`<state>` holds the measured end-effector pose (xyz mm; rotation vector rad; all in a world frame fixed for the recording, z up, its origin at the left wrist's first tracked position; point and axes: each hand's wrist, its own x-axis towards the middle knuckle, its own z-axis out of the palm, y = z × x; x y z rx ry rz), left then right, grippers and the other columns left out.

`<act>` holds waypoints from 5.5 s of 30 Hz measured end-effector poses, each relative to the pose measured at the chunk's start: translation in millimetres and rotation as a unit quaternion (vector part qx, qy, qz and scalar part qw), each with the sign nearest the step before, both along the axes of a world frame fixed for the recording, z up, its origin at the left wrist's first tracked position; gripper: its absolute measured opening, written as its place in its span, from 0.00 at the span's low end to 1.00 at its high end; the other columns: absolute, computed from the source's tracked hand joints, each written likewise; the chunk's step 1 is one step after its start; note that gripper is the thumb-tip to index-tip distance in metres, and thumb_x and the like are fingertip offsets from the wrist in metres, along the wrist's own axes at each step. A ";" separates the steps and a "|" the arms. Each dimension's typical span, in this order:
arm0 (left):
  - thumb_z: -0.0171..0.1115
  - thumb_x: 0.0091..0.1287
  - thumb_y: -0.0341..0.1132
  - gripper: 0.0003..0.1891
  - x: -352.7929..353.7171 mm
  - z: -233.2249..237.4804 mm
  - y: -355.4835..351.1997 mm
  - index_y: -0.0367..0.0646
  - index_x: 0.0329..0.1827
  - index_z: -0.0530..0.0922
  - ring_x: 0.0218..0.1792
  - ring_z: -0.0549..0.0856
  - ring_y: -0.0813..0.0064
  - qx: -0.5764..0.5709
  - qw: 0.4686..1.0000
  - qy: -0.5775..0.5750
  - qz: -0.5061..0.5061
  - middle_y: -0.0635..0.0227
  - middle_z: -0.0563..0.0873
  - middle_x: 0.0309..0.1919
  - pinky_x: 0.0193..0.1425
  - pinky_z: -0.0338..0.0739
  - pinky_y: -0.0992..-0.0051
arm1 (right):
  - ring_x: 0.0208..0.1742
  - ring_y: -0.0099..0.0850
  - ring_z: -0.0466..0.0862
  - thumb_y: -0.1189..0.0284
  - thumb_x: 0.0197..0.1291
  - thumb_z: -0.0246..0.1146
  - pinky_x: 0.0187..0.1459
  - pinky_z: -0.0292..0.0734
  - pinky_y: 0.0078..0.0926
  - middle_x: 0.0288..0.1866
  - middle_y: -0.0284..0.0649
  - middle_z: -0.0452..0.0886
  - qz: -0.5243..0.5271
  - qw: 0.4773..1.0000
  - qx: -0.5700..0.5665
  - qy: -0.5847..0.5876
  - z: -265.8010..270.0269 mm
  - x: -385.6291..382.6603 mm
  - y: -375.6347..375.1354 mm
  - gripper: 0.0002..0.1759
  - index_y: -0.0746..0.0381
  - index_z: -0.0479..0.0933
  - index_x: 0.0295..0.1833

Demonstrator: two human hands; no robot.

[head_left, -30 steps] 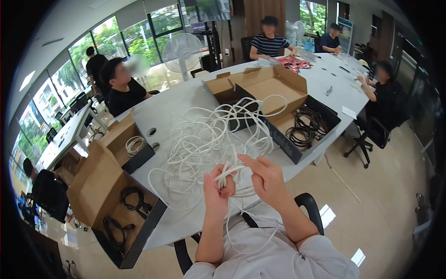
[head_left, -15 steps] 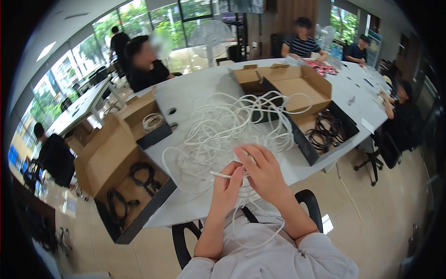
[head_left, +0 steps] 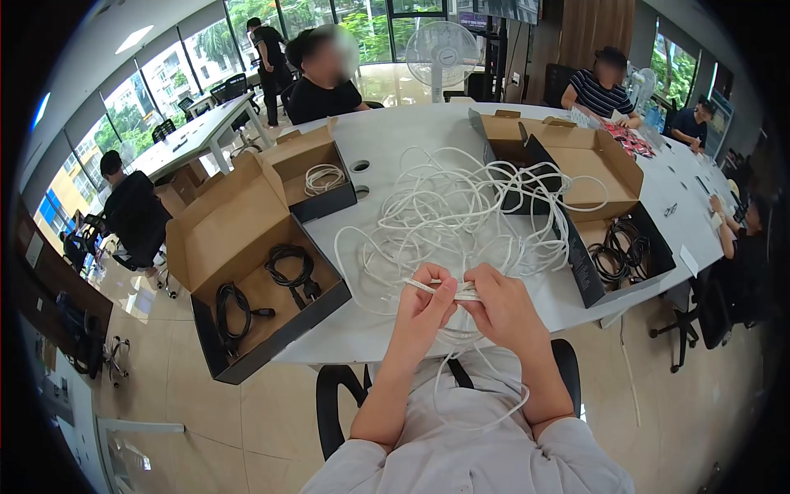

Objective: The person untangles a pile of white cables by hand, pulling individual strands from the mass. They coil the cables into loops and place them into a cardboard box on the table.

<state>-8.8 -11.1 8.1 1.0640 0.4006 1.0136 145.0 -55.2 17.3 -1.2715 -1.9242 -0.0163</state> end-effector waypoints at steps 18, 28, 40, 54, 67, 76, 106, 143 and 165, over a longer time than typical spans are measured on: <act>0.72 0.53 0.26 0.24 -0.3 12.5 -12.0 0.34 0.54 0.74 0.48 0.82 0.69 0.354 0.885 0.237 0.188 0.61 0.80 0.45 0.53 0.77 0.75 | 0.27 0.48 0.78 0.73 0.57 0.63 0.27 0.69 0.39 0.25 0.47 0.76 -0.133 0.991 -0.030 0.018 11.6 30.6 -14.2 0.09 0.64 0.69 0.35; 0.70 0.55 0.25 0.30 16.7 -11.0 -0.5 0.37 0.61 0.68 0.52 0.80 0.69 0.243 0.954 0.161 0.067 0.58 0.80 0.52 0.56 0.75 0.70 | 0.24 0.48 0.76 0.73 0.63 0.59 0.26 0.67 0.36 0.22 0.48 0.75 -0.133 0.984 -0.024 0.114 8.7 30.1 -13.8 0.07 0.66 0.70 0.36; 0.68 0.53 0.22 0.38 13.4 -5.8 5.6 0.44 0.68 0.59 0.42 0.82 0.72 0.037 0.988 -0.071 -0.132 0.64 0.81 0.37 0.47 0.74 0.73 | 0.21 0.50 0.72 0.68 0.69 0.54 0.24 0.65 0.37 0.19 0.50 0.71 -0.124 0.972 -0.077 0.182 9.7 22.2 -8.4 0.12 0.67 0.71 0.37; 0.58 0.70 0.44 0.16 27.9 -15.3 8.0 0.38 0.46 0.81 0.57 0.79 0.63 0.193 0.974 -0.062 0.101 0.56 0.77 0.60 0.61 0.71 0.69 | 0.16 0.36 0.67 0.66 0.69 0.55 0.23 0.61 0.33 0.17 0.44 0.67 -0.149 0.960 -0.091 0.220 -0.7 35.5 -3.6 0.16 0.67 0.70 0.33; 0.47 0.75 0.46 0.15 27.8 -5.8 0.6 0.44 0.43 0.75 0.51 0.84 0.62 -0.315 0.903 -0.282 -0.073 0.57 0.80 0.55 0.55 0.79 0.64 | 0.17 0.10 0.60 0.65 0.71 0.55 0.18 0.53 0.11 0.19 0.20 0.62 0.072 0.859 -0.138 0.487 -3.2 37.8 -1.8 0.12 0.63 0.74 0.39; 0.50 0.74 0.39 0.08 37.4 -24.9 -0.3 0.52 0.53 0.73 0.23 0.73 0.83 -0.225 0.942 -0.243 -0.056 0.69 0.81 0.39 0.32 0.72 0.77 | 0.18 0.10 0.59 0.63 0.71 0.55 0.18 0.51 0.14 0.17 0.22 0.62 0.018 0.879 -0.096 0.466 2.7 26.1 -11.0 0.15 0.64 0.72 0.35; 0.51 0.70 0.55 0.20 25.9 -26.8 -23.1 0.48 0.49 0.67 0.33 0.77 0.77 -0.234 0.845 -0.348 -0.332 0.72 0.76 0.33 0.35 0.74 0.78 | 0.15 0.13 0.56 0.55 0.73 0.48 0.16 0.59 0.15 0.17 0.23 0.58 0.164 0.803 -0.147 0.554 1.3 18.7 -13.3 0.22 0.60 0.68 0.32; 0.56 0.71 0.32 0.11 20.6 -23.9 -5.4 0.34 0.49 0.80 0.39 0.81 0.79 0.097 0.983 0.015 0.156 0.66 0.82 0.44 0.44 0.75 0.80 | 0.22 0.14 0.58 0.66 0.71 0.52 0.23 0.54 0.16 0.20 0.26 0.63 0.047 0.909 -0.049 0.412 2.1 20.6 -24.6 0.13 0.64 0.71 0.37; 0.51 0.74 0.42 0.14 14.4 -25.0 -8.5 0.39 0.48 0.76 0.21 0.68 0.84 -0.139 0.930 -0.259 -0.220 0.77 0.72 0.24 0.29 0.61 0.81 | 0.18 0.17 0.58 0.54 0.73 0.47 0.20 0.56 0.18 0.19 0.26 0.57 0.195 0.783 -0.160 0.569 -0.7 23.3 -5.3 0.20 0.60 0.66 0.39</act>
